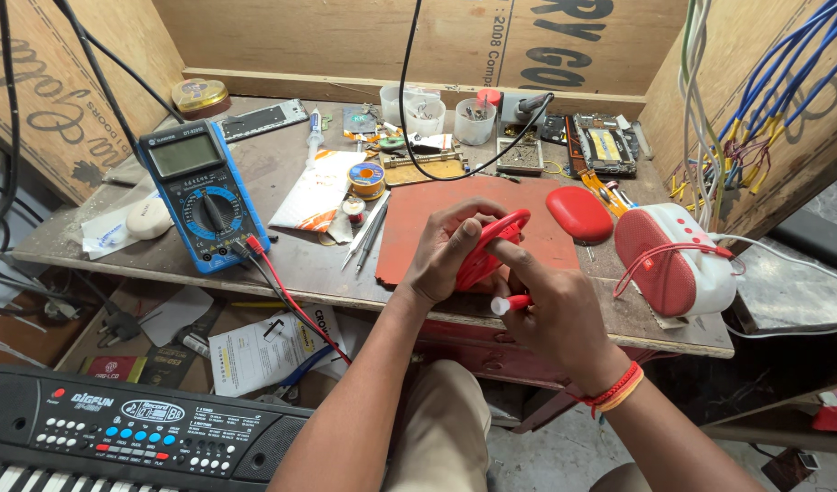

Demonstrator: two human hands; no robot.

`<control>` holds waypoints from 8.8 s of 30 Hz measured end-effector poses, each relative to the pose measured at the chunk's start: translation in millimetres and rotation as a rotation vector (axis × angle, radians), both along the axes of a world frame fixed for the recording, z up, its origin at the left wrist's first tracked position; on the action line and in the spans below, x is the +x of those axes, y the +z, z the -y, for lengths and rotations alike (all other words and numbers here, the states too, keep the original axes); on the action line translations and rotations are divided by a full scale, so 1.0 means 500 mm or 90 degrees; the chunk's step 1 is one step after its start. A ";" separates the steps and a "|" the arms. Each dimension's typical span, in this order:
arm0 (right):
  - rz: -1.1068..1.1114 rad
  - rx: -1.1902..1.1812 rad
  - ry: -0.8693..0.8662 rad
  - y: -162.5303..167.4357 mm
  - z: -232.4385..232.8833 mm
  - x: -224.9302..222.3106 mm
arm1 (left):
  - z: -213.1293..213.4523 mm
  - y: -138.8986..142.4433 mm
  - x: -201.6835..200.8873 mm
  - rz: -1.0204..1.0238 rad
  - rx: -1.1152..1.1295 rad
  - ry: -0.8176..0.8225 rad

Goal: The person uses a screwdriver to unscrew and open a red portable speaker, working around its driver and casing, then sets the speaker aside and probes a disassembled phone mainboard on the bench with a screwdriver while a multimeter stays connected nearby.

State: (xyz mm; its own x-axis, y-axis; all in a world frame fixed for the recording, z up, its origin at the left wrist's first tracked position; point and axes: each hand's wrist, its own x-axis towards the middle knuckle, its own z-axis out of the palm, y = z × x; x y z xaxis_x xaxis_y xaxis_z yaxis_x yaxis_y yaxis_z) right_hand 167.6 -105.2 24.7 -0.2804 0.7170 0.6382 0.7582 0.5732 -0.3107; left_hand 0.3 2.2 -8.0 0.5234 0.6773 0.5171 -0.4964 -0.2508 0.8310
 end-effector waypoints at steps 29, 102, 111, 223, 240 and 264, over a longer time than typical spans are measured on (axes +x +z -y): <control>-0.338 -0.167 0.021 0.032 0.000 -0.020 | 0.008 0.012 0.000 0.016 0.017 0.017; -0.827 -0.199 0.148 -0.046 -0.040 0.057 | 0.005 0.015 -0.005 0.099 -0.049 0.089; -0.824 -0.195 0.150 -0.050 -0.042 0.059 | 0.005 0.013 -0.004 0.087 -0.032 0.105; -0.741 -0.145 0.221 -0.032 -0.079 0.046 | -0.016 0.018 0.005 0.082 -0.145 0.128; -0.749 -0.210 0.205 -0.048 -0.082 0.037 | -0.042 0.002 -0.001 0.086 -0.262 0.208; -0.497 -0.315 -0.001 -0.001 -0.075 0.002 | -0.059 -0.022 -0.006 0.113 -0.237 0.210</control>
State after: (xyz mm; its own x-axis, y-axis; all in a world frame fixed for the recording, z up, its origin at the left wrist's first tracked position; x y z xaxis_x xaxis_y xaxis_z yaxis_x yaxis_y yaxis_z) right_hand 168.8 -67.6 24.1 0.1013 0.9584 0.2669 0.2313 0.2382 -0.9433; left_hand -2.6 31.8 -18.8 0.1778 0.9461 0.2708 -0.5816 -0.1209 0.8044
